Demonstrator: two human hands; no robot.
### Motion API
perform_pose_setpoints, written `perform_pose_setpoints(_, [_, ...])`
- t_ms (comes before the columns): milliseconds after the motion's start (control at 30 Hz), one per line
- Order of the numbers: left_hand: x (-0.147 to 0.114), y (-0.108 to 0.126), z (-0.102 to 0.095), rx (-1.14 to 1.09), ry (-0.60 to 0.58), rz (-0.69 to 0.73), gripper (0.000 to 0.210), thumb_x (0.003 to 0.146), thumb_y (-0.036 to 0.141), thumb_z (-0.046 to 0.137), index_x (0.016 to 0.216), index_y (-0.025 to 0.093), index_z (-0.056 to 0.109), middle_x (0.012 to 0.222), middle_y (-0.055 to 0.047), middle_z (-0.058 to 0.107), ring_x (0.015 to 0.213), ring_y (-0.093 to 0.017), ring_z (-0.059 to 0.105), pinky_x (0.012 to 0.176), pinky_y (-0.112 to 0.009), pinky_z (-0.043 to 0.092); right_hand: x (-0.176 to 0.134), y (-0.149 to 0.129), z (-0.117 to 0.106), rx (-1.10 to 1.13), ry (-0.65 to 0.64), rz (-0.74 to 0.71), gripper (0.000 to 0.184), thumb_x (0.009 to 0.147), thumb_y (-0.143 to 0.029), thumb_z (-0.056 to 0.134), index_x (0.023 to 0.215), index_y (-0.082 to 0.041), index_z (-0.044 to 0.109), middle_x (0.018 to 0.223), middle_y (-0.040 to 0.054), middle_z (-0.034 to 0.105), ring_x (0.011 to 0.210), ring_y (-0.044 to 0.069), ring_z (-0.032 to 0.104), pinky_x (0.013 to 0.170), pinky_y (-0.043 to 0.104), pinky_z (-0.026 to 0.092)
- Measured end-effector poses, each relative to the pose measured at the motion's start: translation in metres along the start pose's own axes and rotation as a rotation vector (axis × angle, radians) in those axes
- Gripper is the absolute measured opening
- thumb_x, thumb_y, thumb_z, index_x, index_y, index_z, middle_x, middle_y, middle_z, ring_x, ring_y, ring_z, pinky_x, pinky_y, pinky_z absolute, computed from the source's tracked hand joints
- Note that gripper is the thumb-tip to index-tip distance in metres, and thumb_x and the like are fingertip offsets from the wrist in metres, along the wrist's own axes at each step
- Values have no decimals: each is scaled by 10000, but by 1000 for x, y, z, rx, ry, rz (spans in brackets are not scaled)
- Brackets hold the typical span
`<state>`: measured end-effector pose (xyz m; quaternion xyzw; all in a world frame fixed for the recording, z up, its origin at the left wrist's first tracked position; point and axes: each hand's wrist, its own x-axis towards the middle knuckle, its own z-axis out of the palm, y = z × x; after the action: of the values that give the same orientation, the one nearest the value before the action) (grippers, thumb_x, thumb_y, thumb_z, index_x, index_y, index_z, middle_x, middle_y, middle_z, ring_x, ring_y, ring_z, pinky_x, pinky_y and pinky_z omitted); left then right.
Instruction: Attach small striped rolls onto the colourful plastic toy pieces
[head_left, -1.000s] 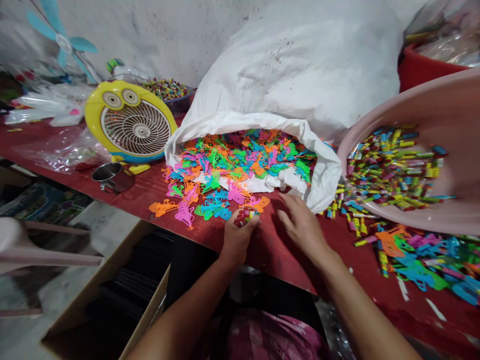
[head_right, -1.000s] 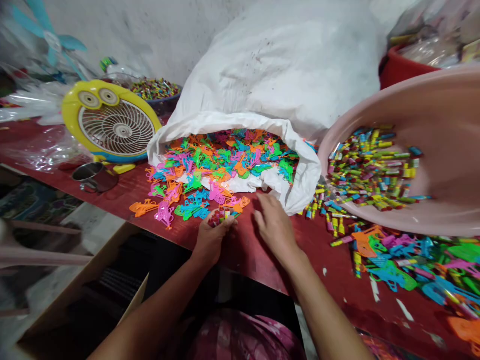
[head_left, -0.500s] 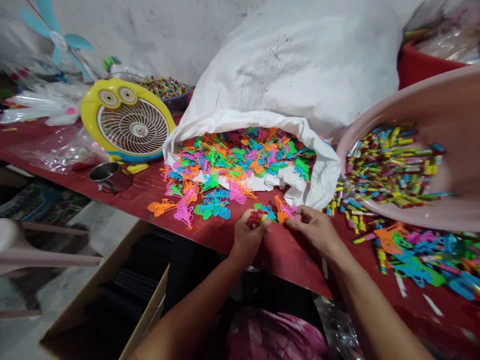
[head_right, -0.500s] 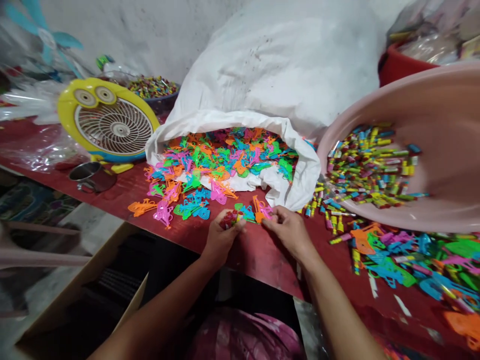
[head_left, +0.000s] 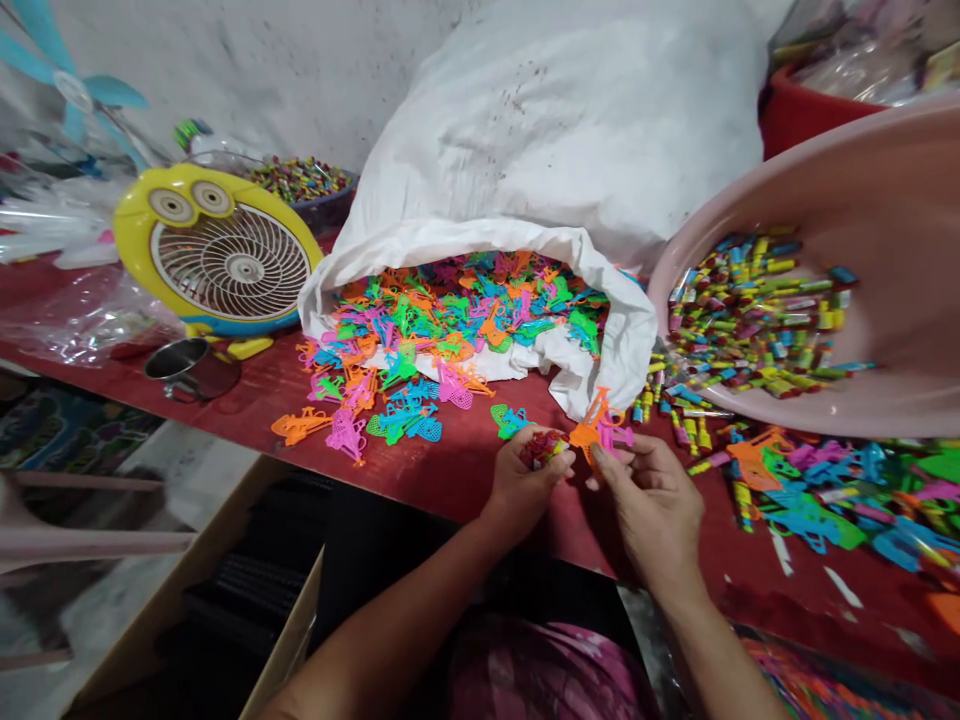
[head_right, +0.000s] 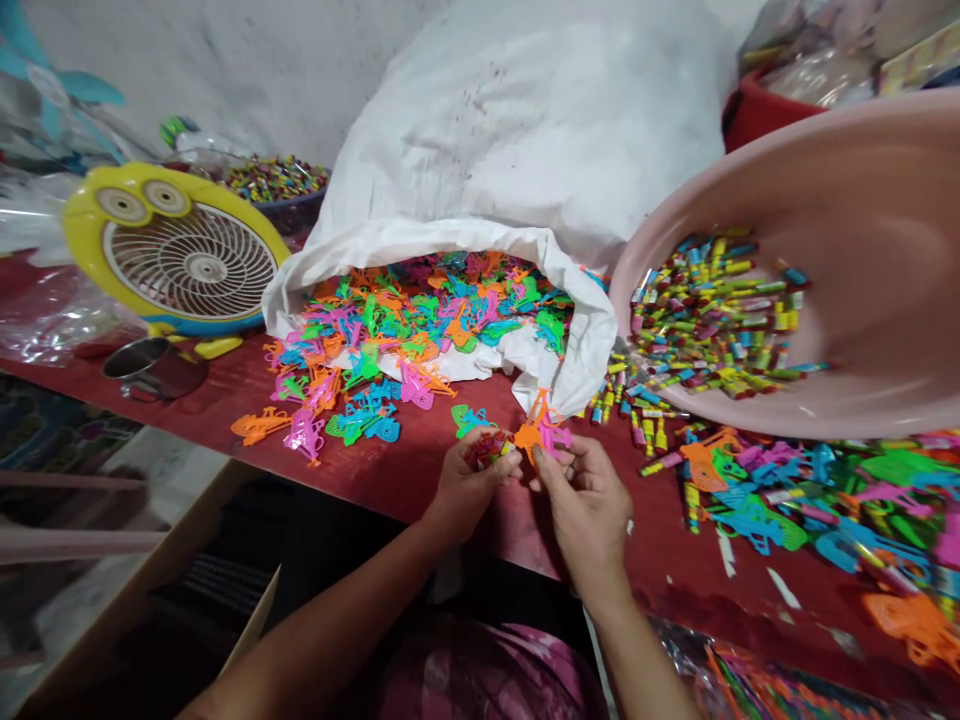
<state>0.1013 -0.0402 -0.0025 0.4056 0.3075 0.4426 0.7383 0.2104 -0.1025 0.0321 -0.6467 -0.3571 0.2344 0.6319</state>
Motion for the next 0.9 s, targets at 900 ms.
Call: perform_pose_setpoints(900, [-7, -6, -2, 475, 33, 259, 89, 819, 249, 657, 867, 174, 654, 752, -6, 631, 668, -133, 554, 640, -243, 425, 9, 18, -35, -93, 112, 67, 386, 761, -519, 716, 891, -198, 546, 636, -41, 552, 493, 118, 493, 476, 237, 423])
